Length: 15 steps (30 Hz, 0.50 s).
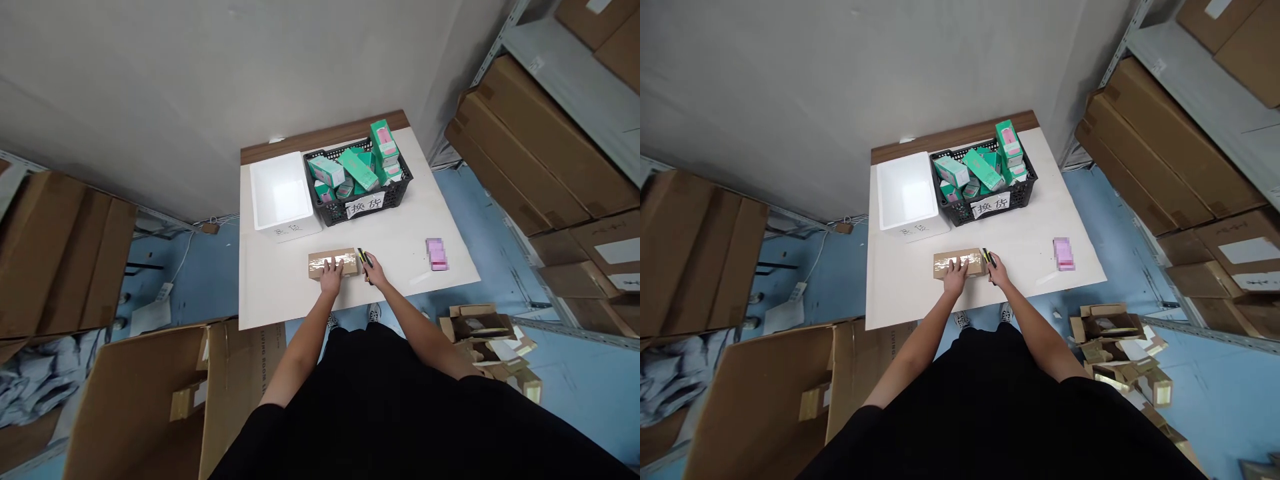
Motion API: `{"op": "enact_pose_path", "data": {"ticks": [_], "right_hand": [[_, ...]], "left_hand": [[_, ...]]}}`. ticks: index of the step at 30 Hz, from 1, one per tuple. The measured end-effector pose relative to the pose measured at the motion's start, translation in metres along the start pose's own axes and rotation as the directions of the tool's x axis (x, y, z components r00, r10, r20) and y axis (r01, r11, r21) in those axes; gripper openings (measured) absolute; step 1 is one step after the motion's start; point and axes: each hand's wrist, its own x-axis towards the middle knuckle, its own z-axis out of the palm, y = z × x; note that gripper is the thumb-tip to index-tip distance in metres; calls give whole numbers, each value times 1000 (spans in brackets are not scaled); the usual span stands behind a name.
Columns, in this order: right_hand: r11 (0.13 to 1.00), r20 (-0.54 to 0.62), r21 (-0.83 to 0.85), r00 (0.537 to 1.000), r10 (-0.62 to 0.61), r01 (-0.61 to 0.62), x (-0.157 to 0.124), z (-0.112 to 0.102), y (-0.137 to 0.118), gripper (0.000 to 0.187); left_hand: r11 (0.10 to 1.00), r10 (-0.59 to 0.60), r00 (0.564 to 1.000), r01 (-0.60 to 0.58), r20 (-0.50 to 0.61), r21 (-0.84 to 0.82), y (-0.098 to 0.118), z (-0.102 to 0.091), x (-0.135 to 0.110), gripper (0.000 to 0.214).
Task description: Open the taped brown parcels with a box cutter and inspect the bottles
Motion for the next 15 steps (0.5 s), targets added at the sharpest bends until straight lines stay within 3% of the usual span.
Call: {"op": "enact_pose_path", "data": {"ticks": [4,10,15], "right_hand": [[991,84,133,996,-8,-3,-7,-9,7,65],[993,99,109,994,41,-52,1,-7,-1,58],[995,130,72,989,63,-73,-12,-12,-1,56]], "left_hand": [[999,-5,1000,6,-7,33,1,-2,2,72],[999,6,1000,-5,-1,48,-1,-4,4,70],[1000,3,1000,-4,10,31,0,-5,2,71]]}}
